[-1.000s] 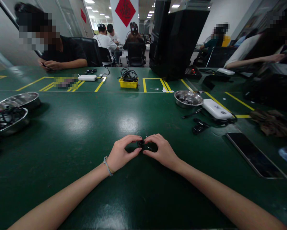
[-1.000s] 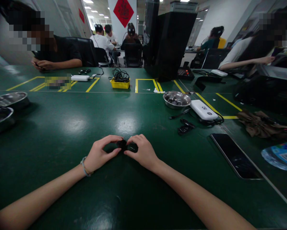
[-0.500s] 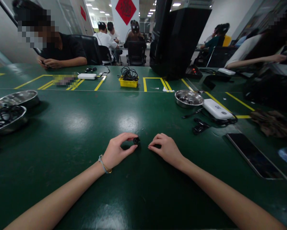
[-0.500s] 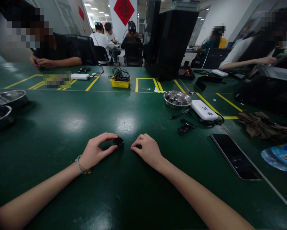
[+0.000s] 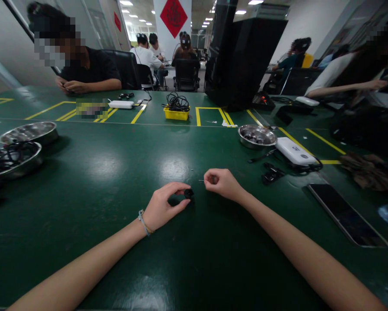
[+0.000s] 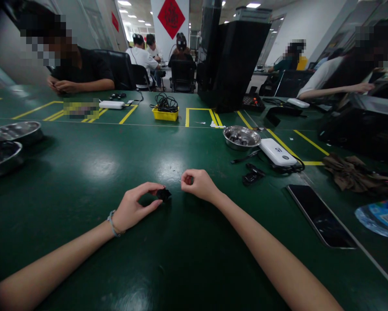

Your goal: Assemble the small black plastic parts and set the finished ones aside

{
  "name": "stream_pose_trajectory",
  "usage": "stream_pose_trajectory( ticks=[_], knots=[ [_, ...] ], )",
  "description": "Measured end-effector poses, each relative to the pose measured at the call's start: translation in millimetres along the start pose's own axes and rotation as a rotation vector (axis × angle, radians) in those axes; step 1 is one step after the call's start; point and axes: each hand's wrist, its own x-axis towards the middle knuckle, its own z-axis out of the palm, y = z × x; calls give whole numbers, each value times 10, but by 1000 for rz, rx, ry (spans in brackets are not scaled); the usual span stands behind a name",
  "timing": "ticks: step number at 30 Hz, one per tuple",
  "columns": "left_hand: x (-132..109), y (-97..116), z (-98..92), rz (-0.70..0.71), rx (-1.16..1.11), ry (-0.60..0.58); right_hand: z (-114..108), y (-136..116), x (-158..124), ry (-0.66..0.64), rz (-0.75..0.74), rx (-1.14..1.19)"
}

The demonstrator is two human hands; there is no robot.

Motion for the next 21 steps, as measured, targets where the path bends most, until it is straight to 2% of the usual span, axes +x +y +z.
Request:
stream_pose_trajectory(
  ticks=[2, 3, 5, 8, 12, 21],
  knots=[
    [-2, 14, 13, 14, -14, -37, 74, 59, 207, 153, -16, 2],
    [-2, 19, 18, 20, -21, -56, 117, 85, 309, 186, -24, 12],
    [-3, 21, 19, 26, -34, -87, 201, 124, 488, 182, -38, 53],
    [-5, 10, 9, 15, -42, -113, 286, 149, 641, 85, -53, 114],
    [-6, 0, -6, -6, -48, -125, 289, 158, 634, -16, -61, 174],
    [-4, 7, -5, -27, -93, -145, 218, 147, 408, -49, -14, 162]
  ],
)
